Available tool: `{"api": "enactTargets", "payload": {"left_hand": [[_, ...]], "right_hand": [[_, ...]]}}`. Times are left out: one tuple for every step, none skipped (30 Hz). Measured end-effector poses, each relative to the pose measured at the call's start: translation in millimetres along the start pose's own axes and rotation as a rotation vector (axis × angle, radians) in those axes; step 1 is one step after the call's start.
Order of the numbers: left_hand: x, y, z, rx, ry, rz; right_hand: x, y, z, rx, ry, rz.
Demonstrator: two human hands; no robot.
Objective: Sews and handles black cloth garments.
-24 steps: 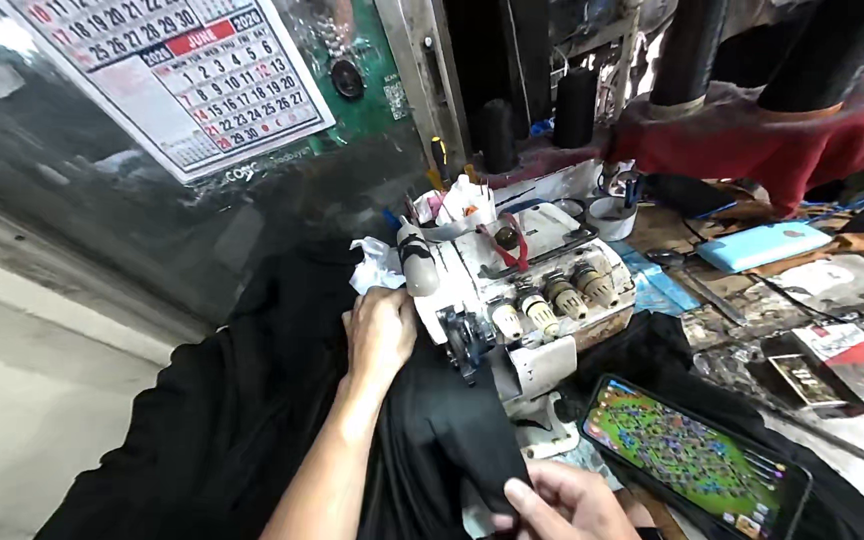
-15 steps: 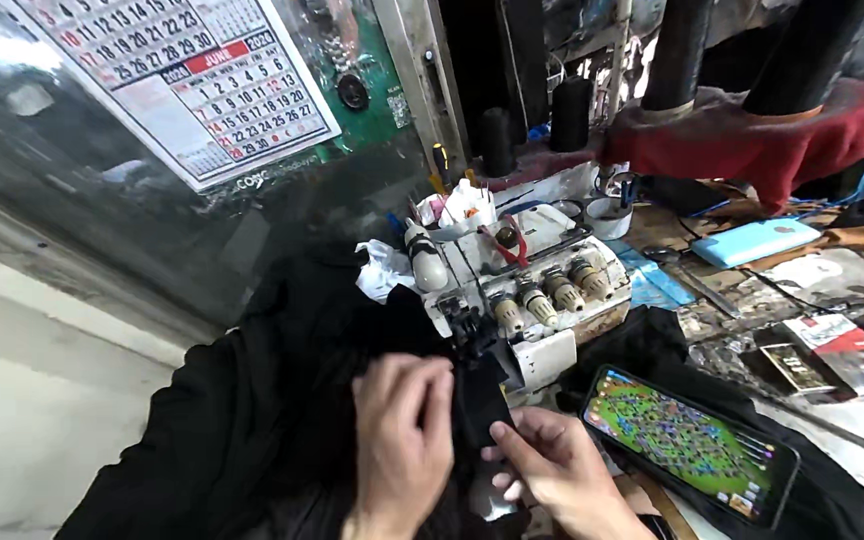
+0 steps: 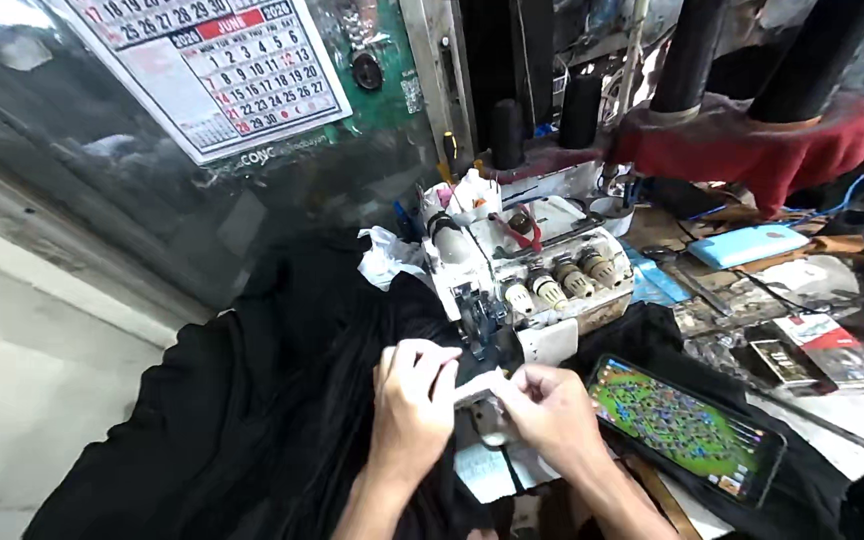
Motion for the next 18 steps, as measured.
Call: {"api": "enactTargets", "payload": {"left_hand": [[-0.5, 8.0, -6.2, -0.012, -0.004, -0.036], [-1.0, 12.6, -12.1, -0.033, -0.004, -0.065], [-1.1, 12.7, -17.5, -0.067, -0.011, -0.093], [-1.3, 7.7, -21.9, -0.111, -0.023, -0.107], [-1.2, -1.1, -25.8, -0.162, -0.035, -0.107], [-1.5, -9.5, -27.5, -0.192, -0.042, -0.091], [-2.1, -15.5, -29.3, -0.211, -0.043, -0.077], [-3.4, -18.6, -31.0, -0.221, -0.035, -0.078], [-6.8, -20.0, -32.0, -0.218, -0.002, -0.077], [-12.8, -20.3, -33.1, -0.202, 0.056, -0.065], [-21.4, -19.5, -34.3, -0.184, 0.121, -0.044], [-31.4, -20.5, -34.3, -0.17, 0.187, -0.027], [-41.5, -24.2, -31.1, -0.16, 0.237, -0.017], [-49.8, -30.3, -22.8, -0.148, 0.256, -0.019], [-54.0, -37.6, -9.2, -0.141, 0.234, -0.052], [-52.1, -45.8, 8.6, -0.128, 0.186, -0.101], [-43.1, -54.3, 28.7, -0.106, 0.115, -0.157], [-28.8, -61.1, 48.2, -0.074, 0.042, -0.206]], "right_hand": [[1.2, 6.5, 0.1, 0.008, -0.028, 0.007], [2.8, 9.7, -0.1, 0.02, -0.033, 0.009], [4.3, 9.4, -0.9, 0.023, -0.008, 0.004], [5.5, 6.4, -1.6, 0.016, 0.021, -0.006], [6.4, 1.9, -2.2, 0.008, 0.053, -0.022], [7.7, -2.7, -3.7, -0.01, 0.077, -0.041], [9.7, -6.7, -4.3, -0.024, 0.097, -0.064], [12.5, -10.6, -4.5, -0.032, 0.095, -0.099], [15.7, -15.4, -5.2, -0.039, 0.081, -0.151], [20.0, -20.6, -7.7, -0.047, 0.063, -0.22], [25.2, -25.8, -13.8, -0.072, 0.045, -0.307], [30.0, -32.4, -21.3, -0.099, 0.014, -0.395], [33.0, -40.3, -28.1, -0.12, -0.025, -0.459], [33.8, -48.0, -34.0, -0.152, -0.06, -0.502], [33.1, -53.5, -38.4, -0.194, -0.09, -0.537], [30.5, -56.3, -40.6, -0.233, -0.101, -0.557], [26.0, -55.6, -41.4, -0.261, -0.084, -0.562], [18.6, -49.2, -41.2, -0.262, -0.044, -0.524]]}}
Point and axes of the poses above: each hand's wrist, its own y-axis towards the middle knuckle, its own x-axis out of the palm, z = x × y, the point moved 8 cm from there along y, towards the middle knuckle, and after that the axes turned 1 degree about -x, right-handed, at the moved point
